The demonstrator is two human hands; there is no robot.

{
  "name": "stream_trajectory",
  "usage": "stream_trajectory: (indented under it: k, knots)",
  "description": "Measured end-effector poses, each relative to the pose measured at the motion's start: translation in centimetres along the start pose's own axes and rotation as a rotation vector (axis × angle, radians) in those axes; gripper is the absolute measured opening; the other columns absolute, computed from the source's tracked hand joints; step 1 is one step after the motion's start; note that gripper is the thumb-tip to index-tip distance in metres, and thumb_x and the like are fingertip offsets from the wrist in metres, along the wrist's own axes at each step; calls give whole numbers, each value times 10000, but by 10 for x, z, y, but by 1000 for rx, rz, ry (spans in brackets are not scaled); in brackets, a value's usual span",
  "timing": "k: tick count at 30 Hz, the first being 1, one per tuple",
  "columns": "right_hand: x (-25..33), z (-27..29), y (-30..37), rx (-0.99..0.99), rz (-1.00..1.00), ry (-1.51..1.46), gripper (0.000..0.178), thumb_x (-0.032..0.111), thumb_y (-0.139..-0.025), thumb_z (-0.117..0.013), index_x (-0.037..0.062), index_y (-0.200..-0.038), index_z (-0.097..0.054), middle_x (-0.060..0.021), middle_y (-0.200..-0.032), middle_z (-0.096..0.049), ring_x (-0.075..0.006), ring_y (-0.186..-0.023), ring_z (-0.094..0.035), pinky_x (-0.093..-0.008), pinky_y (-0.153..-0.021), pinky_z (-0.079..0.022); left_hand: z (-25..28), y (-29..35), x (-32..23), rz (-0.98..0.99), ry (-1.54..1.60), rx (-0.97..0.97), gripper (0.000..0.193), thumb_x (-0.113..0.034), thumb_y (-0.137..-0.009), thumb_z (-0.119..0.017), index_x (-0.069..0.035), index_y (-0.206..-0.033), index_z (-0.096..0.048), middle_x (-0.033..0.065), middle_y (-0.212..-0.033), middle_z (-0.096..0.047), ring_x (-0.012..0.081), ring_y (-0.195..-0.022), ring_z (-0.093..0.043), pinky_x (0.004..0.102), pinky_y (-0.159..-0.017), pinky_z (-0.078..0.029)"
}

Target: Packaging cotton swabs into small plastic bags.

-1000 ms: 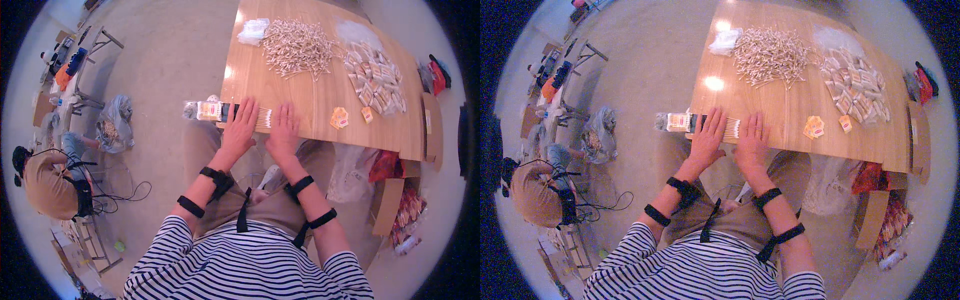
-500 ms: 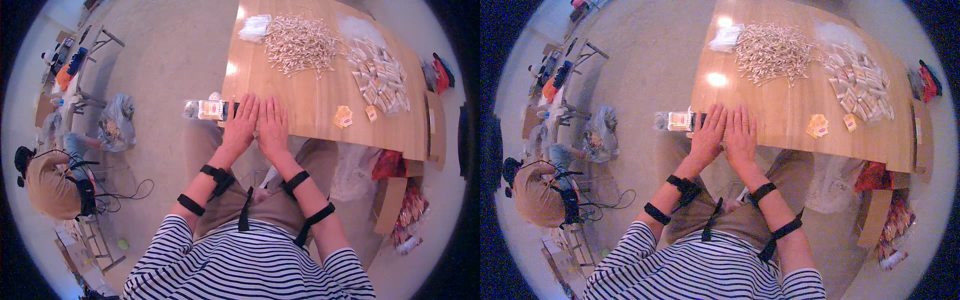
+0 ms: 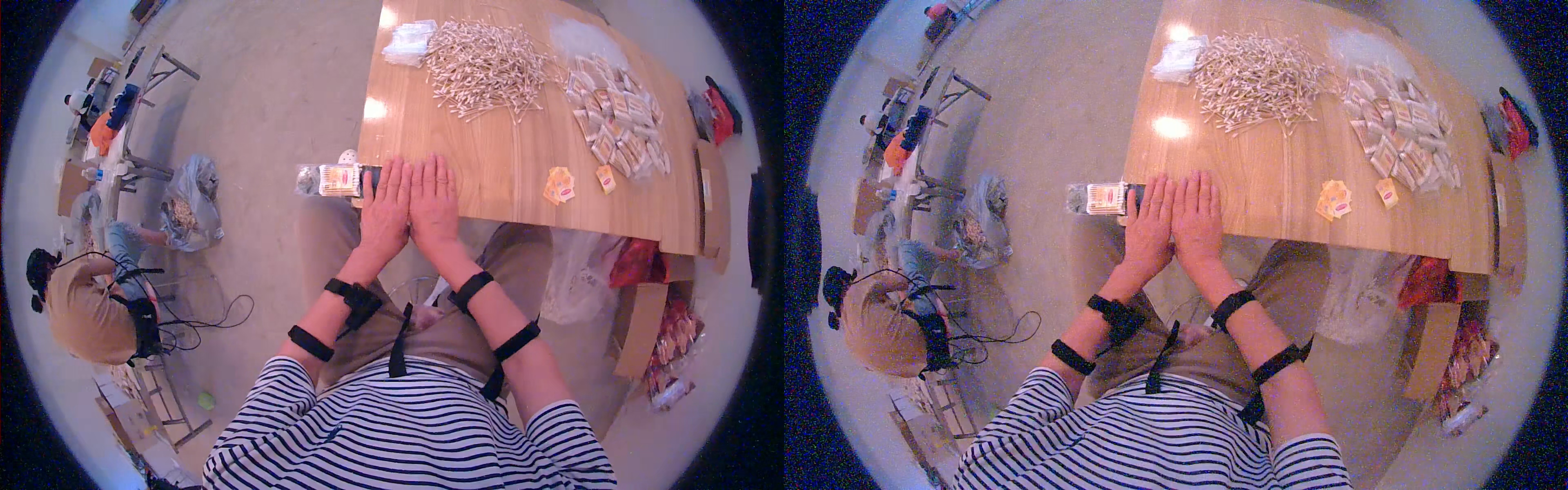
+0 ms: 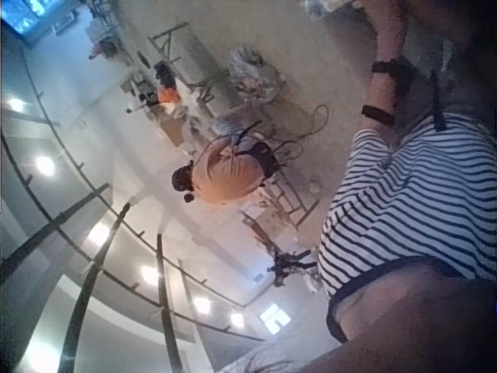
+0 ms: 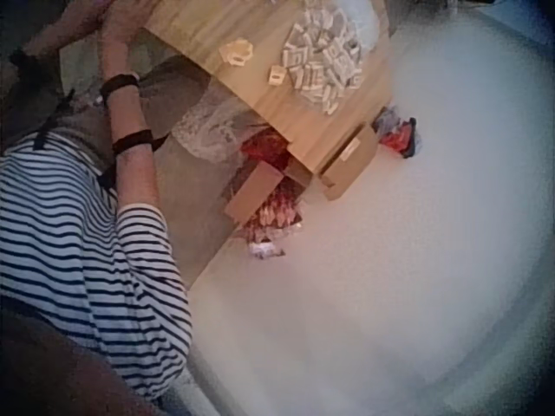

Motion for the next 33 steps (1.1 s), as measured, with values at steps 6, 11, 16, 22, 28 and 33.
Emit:
stream_trajectory:
  k: [6, 11, 16, 22, 28, 33]
  knots:
    - [-2, -7, 1, -100, -25, 44, 489, 196, -922, -492, -20, -1361, -494, -227, -1468, -441, -388, -1415, -357, -506, -1175, -280, -1, 0, -1, -5, -89, 94, 878, -202, -749, -699, -13, -1510, -304, 159, -1606, -251, 301, -1510, -178, 567, -1200, -55]
    - [-2, -1, 0, -110, 1, 0, 471, 188, -927, -497, -47, -1335, -507, -242, -1440, -473, -398, -1395, -388, -498, -1170, -293, -4, 2, 1, 1, -138, -19, 755, -72, -781, -608, -10, -1489, -357, 150, -1601, -268, 287, -1505, -205, 577, -1196, -88]
    - [-1, -5, 1, -112, 0, 12, 466, 189, -933, -494, -41, -1338, -508, -240, -1446, -467, -398, -1399, -382, -502, -1170, -293, -1, 6, -3, 40, -141, 15, 715, -86, -811, -584, -29, -1488, -362, 135, -1611, -256, 279, -1511, -188, 591, -1190, -70]
    - [-1, 0, 0, -12, 2, -10, 512, 183, -916, -516, -20, -1384, -473, -227, -1497, -405, -388, -1440, -310, -513, -1195, -222, -5, 9, 0, 48, -189, 17, 686, -78, -841, -548, -44, -1497, -349, 120, -1618, -245, 262, -1516, -175, 608, -1185, -49]
    - [-8, 10, 12, 158, 26, -190, 773, 163, -757, -701, 10, -1452, -398, -208, -1546, -330, -365, -1480, -228, -532, -1199, -170, -2, 8, -3, 33, -124, -23, 693, -45, -825, -550, -34, -1489, -351, 125, -1611, -258, 272, -1511, -190, 618, -1179, -57]
    - [-3, 3, 13, 120, 42, -120, 873, 185, -706, -755, -6, -1464, -366, -208, -1561, -298, -360, -1488, -212, -539, -1197, -170, 2, 8, -1, 48, -197, -5, 745, -82, -796, -634, -37, -1486, -355, 131, -1608, -259, 281, -1508, -196, 624, -1174, -75]
Point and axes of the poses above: each hand's wrist, its own y-axis away from the middle knuckle, its own z-axis out of the back of the hand, x = y × z, the point moved 9 cm from there along -y, towards the middle knuckle
